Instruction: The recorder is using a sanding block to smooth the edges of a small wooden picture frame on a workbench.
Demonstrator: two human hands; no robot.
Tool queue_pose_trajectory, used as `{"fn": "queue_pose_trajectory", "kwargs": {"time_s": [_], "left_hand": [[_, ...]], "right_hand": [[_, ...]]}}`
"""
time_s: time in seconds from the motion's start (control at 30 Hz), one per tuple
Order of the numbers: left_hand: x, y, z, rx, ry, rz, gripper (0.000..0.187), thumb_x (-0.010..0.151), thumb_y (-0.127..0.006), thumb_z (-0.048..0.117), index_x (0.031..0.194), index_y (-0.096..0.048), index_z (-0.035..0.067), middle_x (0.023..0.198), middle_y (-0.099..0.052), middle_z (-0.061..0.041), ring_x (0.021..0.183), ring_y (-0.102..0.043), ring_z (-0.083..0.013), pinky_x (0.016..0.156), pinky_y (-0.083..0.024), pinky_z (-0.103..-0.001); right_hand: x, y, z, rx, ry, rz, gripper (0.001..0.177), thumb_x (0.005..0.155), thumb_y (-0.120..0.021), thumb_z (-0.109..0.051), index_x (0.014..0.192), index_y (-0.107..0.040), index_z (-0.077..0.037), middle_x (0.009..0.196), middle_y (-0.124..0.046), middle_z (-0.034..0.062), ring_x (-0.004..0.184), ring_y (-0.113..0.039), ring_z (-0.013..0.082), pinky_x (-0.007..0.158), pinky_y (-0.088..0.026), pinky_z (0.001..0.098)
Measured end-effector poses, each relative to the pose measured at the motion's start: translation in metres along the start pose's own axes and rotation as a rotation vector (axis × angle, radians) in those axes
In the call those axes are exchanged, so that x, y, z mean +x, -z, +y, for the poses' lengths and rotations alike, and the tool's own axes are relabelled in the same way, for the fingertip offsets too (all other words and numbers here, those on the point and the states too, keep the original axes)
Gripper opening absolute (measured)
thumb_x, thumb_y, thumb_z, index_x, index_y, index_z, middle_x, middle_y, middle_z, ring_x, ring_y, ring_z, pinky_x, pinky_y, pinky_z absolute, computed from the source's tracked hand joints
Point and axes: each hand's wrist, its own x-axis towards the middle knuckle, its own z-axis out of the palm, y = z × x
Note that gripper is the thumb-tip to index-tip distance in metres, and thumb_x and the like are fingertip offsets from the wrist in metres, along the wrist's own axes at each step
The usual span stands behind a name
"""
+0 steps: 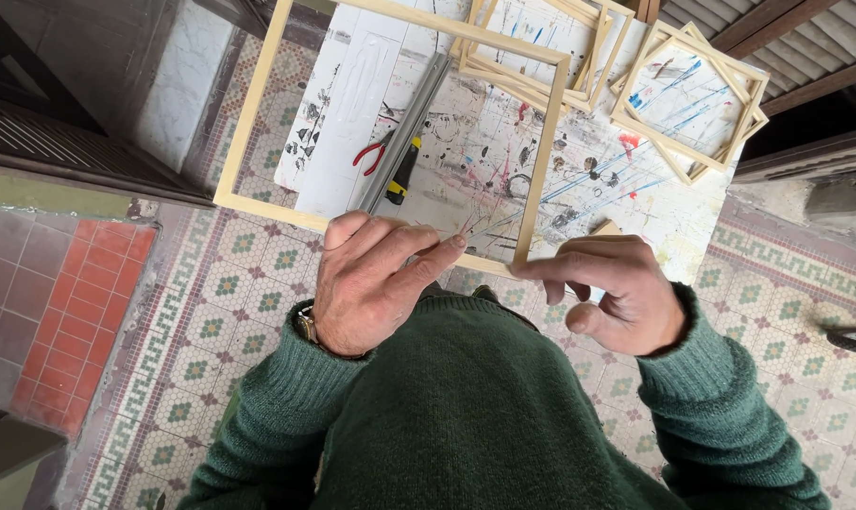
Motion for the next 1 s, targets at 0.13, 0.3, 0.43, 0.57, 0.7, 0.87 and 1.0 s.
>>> {"fn": "queue_pose_trajectory", "kwargs": {"time_s": [0.13, 0.3, 0.43, 0.57, 0.7, 0.87, 1.0], "left_hand": [[0.0, 0.0, 0.0, -0.003, 0.015, 0.002, 0.029, 0.089, -0.072, 0.011, 0.116, -0.079, 0.012, 0.106, -0.07, 0.003, 0.096, -0.064, -0.013, 0.092, -0.039, -0.033], [-0.001, -0.002, 0.0, -0.003, 0.024, 0.003, 0.028, 0.09, -0.071, 0.011, 0.117, -0.079, 0.013, 0.107, -0.071, 0.003, 0.096, -0.064, -0.0129, 0.093, -0.039, -0.033], [-0.003, -0.004, 0.0, -0.011, 0.044, 0.005, 0.029, 0.089, -0.071, 0.011, 0.118, -0.079, 0.013, 0.106, -0.071, 0.003, 0.095, -0.064, -0.0128, 0.094, -0.04, -0.033], [-0.006, -0.01, 0.0, -0.03, 0.11, 0.064, 0.028, 0.089, -0.079, 0.011, 0.117, -0.079, 0.014, 0.103, -0.071, 0.004, 0.09, -0.063, -0.0119, 0.09, -0.04, -0.033], [-0.009, -0.019, 0.0, -0.21, 0.25, 0.156, 0.034, 0.084, -0.086, 0.01, 0.117, -0.076, 0.013, 0.102, -0.071, 0.001, 0.09, -0.064, -0.0168, 0.085, -0.046, -0.034], [-0.006, -0.022, 0.007, -0.331, 0.372, 0.138, 0.036, 0.081, -0.084, 0.004, 0.116, -0.076, 0.009, 0.101, -0.071, -0.004, 0.089, -0.064, -0.0218, 0.082, -0.051, -0.036], [-0.007, -0.026, 0.008, -0.376, 0.381, 0.13, 0.033, 0.082, -0.083, 0.004, 0.114, -0.076, 0.009, 0.101, -0.072, -0.005, 0.089, -0.066, -0.0219, 0.081, -0.051, -0.036]], "right_hand": [[-0.006, -0.001, 0.006, 0.04, -0.012, -0.01, 0.076, 0.101, -0.041, -0.072, 0.11, -0.078, -0.007, 0.069, -0.066, 0.0002, 0.057, -0.065, 0.0114, 0.054, -0.05, 0.0279], [0.005, -0.004, -0.002, 0.051, -0.037, 0.007, 0.082, 0.102, -0.04, -0.074, 0.118, -0.074, -0.001, 0.072, -0.067, 0.0018, 0.06, -0.066, 0.0115, 0.054, -0.051, 0.0274], [-0.011, -0.004, 0.014, 0.103, -0.025, -0.044, 0.079, 0.102, -0.038, -0.074, 0.112, -0.079, -0.007, 0.071, -0.069, 0.0009, 0.059, -0.066, 0.0102, 0.054, -0.048, 0.0259], [-0.025, -0.015, 0.019, 0.28, -0.1, 0.084, 0.086, 0.098, -0.037, -0.079, 0.121, -0.072, -0.003, 0.067, -0.067, 0.0017, 0.052, -0.055, 0.0087, 0.05, -0.041, 0.025], [-0.035, -0.038, 0.028, 0.675, -0.131, 0.252, 0.099, 0.096, -0.036, -0.081, 0.145, -0.054, 0.003, 0.061, -0.059, 0.0029, 0.049, -0.041, 0.0112, 0.054, -0.035, 0.0288], [-0.042, -0.058, 0.029, 1.02, -0.098, 0.288, 0.101, 0.098, -0.031, -0.08, 0.153, -0.049, 0.002, 0.061, -0.055, 0.003, 0.056, -0.044, 0.0146, 0.068, -0.041, 0.0327], [-0.041, -0.068, 0.024, 1.137, -0.107, 0.291, 0.103, 0.098, -0.029, -0.082, 0.155, -0.047, 0.002, 0.064, -0.054, 0.0038, 0.061, -0.044, 0.0161, 0.073, -0.042, 0.0344]]}}
